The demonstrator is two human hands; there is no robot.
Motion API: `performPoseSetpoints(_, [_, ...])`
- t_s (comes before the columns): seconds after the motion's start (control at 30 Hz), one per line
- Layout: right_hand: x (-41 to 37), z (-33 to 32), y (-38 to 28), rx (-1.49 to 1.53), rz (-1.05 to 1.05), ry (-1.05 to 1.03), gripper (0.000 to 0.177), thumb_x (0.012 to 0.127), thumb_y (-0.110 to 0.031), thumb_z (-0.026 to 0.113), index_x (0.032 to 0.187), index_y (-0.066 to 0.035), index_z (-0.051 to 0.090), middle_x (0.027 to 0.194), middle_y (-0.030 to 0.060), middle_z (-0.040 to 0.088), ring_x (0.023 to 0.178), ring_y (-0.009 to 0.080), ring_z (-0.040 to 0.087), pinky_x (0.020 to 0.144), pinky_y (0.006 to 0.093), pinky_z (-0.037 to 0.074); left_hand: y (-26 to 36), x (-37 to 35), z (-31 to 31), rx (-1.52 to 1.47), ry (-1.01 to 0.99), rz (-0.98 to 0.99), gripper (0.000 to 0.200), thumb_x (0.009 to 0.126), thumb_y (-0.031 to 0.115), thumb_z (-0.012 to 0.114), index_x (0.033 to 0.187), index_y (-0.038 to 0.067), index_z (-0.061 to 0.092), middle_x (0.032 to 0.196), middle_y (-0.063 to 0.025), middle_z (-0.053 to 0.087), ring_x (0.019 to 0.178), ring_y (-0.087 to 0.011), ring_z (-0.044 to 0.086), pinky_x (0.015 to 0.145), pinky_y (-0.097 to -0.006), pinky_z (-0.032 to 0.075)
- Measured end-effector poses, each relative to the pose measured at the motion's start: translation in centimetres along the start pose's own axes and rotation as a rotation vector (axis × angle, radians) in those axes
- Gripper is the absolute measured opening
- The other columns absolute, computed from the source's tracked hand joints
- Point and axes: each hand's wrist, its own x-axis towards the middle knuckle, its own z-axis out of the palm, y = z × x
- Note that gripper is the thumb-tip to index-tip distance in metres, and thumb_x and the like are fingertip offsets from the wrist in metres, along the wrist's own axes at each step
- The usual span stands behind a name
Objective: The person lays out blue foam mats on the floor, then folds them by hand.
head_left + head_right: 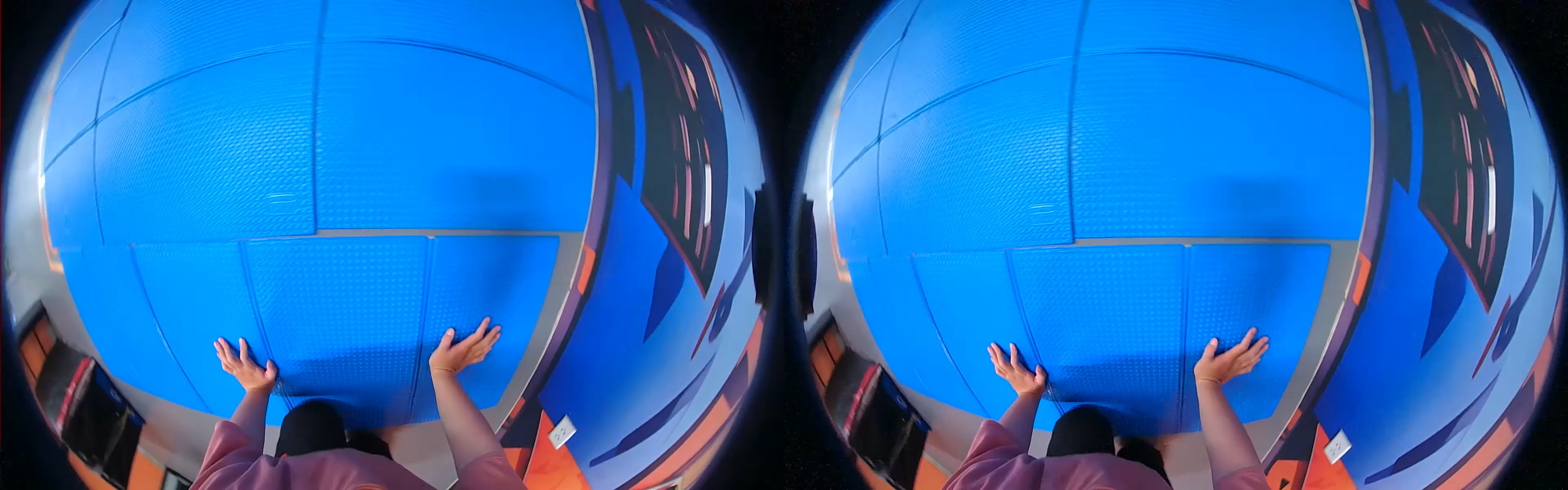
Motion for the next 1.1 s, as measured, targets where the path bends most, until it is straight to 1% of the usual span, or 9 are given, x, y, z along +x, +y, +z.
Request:
performPoseSetpoints(0.1, [0.0, 0.4, -0.1, 0.008, -0.030, 0.006, 0.090, 0.096, -0.072, 0.037, 0.161, -0.011, 0.025, 0.167, 0.0240, 0.013, 0.153, 0.0455, 0.013, 0.117, 0.0656, 0.013, 0.4, 0.6, 0.3, -0.008, 0.019, -0.030, 0.083, 0.088, 0.066, 0.048, 0.155, 0.019, 0.037, 0.163, -0.0282, 0.023, 0.150, -0.0529, 0.019, 0.115, -0.0671, 0.018])
performPoseSetpoints(0.17, [-0.6, 0.7, 0.3, -0.015, 0.031, 0.013, 0.089, 0.097, -0.072, 0.034, 0.162, -0.012, 0.024, 0.168, 0.0237, 0.011, 0.154, 0.0443, 0.012, 0.117, 0.0652, 0.013, 0.1, 0.3, -0.4, -0.015, -0.019, -0.013, 0.082, 0.086, 0.067, 0.050, 0.154, 0.021, 0.040, 0.163, -0.0284, 0.024, 0.150, -0.0530, 0.021, 0.115, -0.0663, 0.019])
performPoseSetpoints(0.23, [-0.9, 0.9, 0.5, -0.028, -0.017, 0.013, 0.086, 0.099, -0.070, 0.032, 0.162, -0.013, 0.023, 0.168, 0.0236, 0.010, 0.154, 0.0438, 0.012, 0.117, 0.0650, 0.013, 0.0, 0.1, -0.4, -0.019, -0.021, -0.062, 0.081, 0.085, 0.067, 0.051, 0.150, 0.021, 0.044, 0.162, -0.0287, 0.024, 0.149, -0.0532, 0.021, 0.116, -0.0662, 0.019])
performPoseSetpoints(0.33, [-1.0, 1.2, 0.6, -0.098, 0.034, -0.008, 0.084, 0.100, -0.068, 0.032, 0.163, -0.014, 0.021, 0.168, 0.0236, 0.009, 0.154, 0.0427, 0.012, 0.117, 0.0640, 0.015, -0.1, 0.2, -0.3, -0.072, -0.018, -0.055, 0.078, 0.082, 0.067, 0.054, 0.145, 0.021, 0.050, 0.161, -0.0293, 0.027, 0.149, -0.0535, 0.022, 0.116, -0.0667, 0.018])
performPoseSetpoints(0.43, [-0.9, 1.3, 0.6, -0.112, 0.020, 0.010, 0.083, 0.100, -0.067, 0.032, 0.162, -0.013, 0.021, 0.167, 0.0241, 0.011, 0.154, 0.0424, 0.012, 0.117, 0.0637, 0.017, 0.1, 0.5, -0.9, -0.075, -0.038, -0.069, 0.078, 0.081, 0.067, 0.055, 0.145, 0.022, 0.050, 0.160, -0.0297, 0.028, 0.149, -0.0532, 0.022, 0.117, -0.0665, 0.018])
performPoseSetpoints(0.47, [-0.8, 1.4, 0.5, -0.108, 0.015, 0.012, 0.083, 0.100, -0.067, 0.032, 0.162, -0.013, 0.021, 0.167, 0.0241, 0.011, 0.154, 0.0424, 0.012, 0.117, 0.0637, 0.017, -0.1, 0.5, -0.9, -0.058, -0.038, -0.046, 0.080, 0.085, 0.067, 0.051, 0.150, 0.020, 0.045, 0.162, -0.0301, 0.025, 0.149, -0.0530, 0.021, 0.117, -0.0660, 0.017])
performPoseSetpoints(0.67, [-1.0, 1.4, 0.7, -0.135, 0.022, -0.005, 0.081, 0.101, -0.064, 0.033, 0.163, -0.013, 0.020, 0.167, 0.0248, 0.009, 0.154, 0.0430, 0.013, 0.116, 0.0636, 0.018, 0.0, 0.4, -0.7, -0.055, -0.030, -0.051, 0.080, 0.086, 0.068, 0.050, 0.150, 0.020, 0.045, 0.161, -0.0297, 0.026, 0.149, -0.0528, 0.022, 0.117, -0.0657, 0.017])
performPoseSetpoints(0.97, [-1.0, 1.2, 0.7, -0.108, 0.022, -0.021, 0.081, 0.101, -0.064, 0.031, 0.163, -0.014, 0.016, 0.167, 0.0241, 0.007, 0.154, 0.0441, 0.010, 0.117, 0.0634, 0.015, 0.1, 0.5, -0.5, -0.038, -0.011, -0.016, 0.080, 0.088, 0.067, 0.047, 0.151, 0.018, 0.044, 0.162, -0.0290, 0.024, 0.150, -0.0524, 0.020, 0.116, -0.0665, 0.017])
performPoseSetpoints(1.1, [-0.8, 1.1, 0.4, -0.082, 0.021, -0.015, 0.084, 0.100, -0.067, 0.030, 0.163, -0.014, 0.017, 0.168, 0.0239, 0.007, 0.154, 0.0448, 0.010, 0.117, 0.0646, 0.014, 0.1, 0.4, -0.3, -0.037, 0.000, -0.017, 0.080, 0.088, 0.066, 0.047, 0.151, 0.017, 0.044, 0.162, -0.0289, 0.024, 0.150, -0.0525, 0.020, 0.116, -0.0666, 0.017])
